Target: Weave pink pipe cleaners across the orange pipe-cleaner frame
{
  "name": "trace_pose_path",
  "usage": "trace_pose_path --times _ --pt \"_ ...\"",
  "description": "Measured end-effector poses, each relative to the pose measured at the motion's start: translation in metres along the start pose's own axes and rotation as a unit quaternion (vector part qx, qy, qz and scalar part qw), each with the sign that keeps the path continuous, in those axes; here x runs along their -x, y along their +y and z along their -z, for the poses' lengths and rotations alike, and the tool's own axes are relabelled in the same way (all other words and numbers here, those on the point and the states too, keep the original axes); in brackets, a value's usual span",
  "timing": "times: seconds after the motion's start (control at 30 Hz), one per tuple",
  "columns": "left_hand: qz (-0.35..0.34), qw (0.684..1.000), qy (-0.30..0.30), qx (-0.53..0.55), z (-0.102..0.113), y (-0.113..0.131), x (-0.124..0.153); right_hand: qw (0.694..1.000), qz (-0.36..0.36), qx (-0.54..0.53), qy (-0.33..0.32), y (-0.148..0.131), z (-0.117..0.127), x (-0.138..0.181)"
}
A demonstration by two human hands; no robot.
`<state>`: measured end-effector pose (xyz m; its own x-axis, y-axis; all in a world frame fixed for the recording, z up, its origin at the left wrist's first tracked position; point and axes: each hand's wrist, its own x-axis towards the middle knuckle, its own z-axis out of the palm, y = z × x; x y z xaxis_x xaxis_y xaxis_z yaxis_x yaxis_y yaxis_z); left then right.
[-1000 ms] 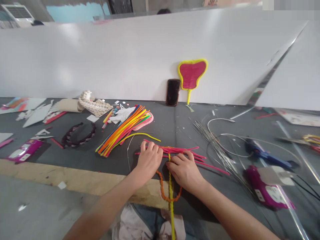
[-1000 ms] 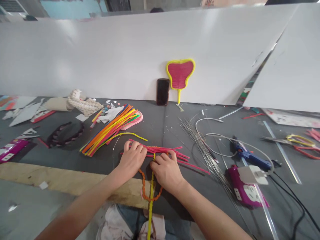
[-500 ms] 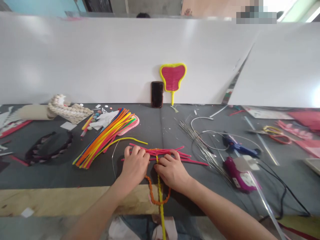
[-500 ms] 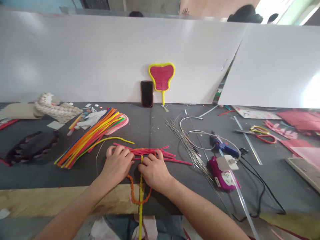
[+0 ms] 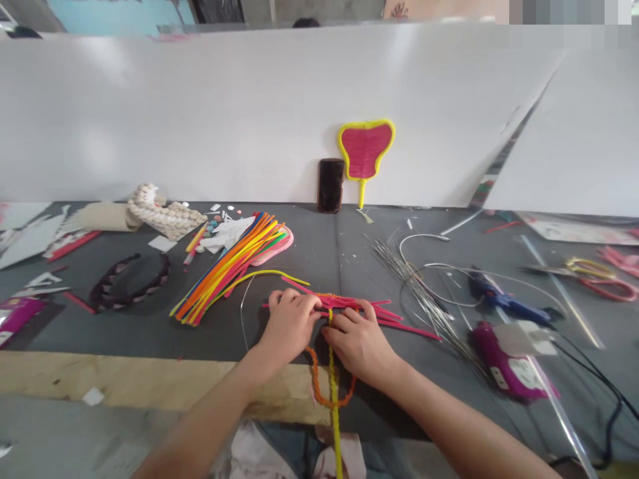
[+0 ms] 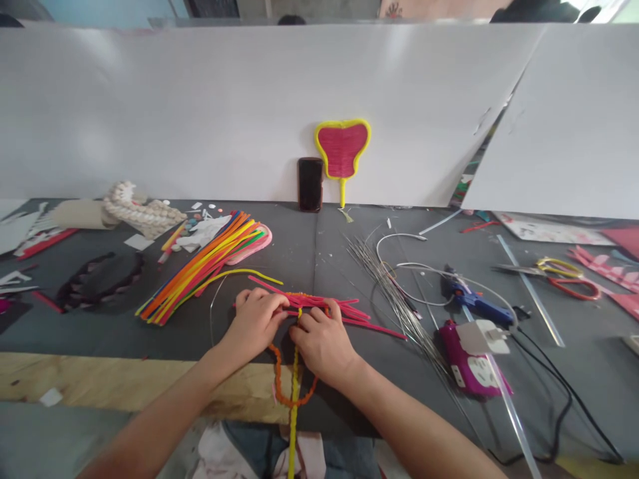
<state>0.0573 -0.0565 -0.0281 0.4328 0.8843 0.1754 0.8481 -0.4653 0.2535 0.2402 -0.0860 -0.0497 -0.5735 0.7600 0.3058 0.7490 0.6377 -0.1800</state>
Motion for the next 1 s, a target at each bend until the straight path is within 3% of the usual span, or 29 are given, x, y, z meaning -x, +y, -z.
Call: trace_pose_path --times 0.13,0.27,0.57,0.77,1.0 --pt "-0.013 0.999 -0.047 0.01 0.002 -0.006 0.001 1.0 -0.002 -0.005 0.006 0.002 0.002 -0.001" --pt "-0.007 0.999 -0.053 0.008 0.001 -0.007 0.002 1.0 -0.023 -0.001 0.017 0.004 0.005 -0.01" --pt "0.009 0.999 -0.031 -0.011 0.006 -0.008 0.017 0.995 -0.021 0.05 -0.081 -0.006 0.001 -0.042" --pt "0.046 0.999 -0.022 -0.01 0.003 -0.012 0.031 0.993 -0.032 0.08 -0.078 -0.004 0.0 -0.038" --pt "0.06 0.998 -0.015 -0.01 -0.004 -0.01 0.034 0.998 -0.014 0.041 -0.044 0.008 0.003 -0.034"
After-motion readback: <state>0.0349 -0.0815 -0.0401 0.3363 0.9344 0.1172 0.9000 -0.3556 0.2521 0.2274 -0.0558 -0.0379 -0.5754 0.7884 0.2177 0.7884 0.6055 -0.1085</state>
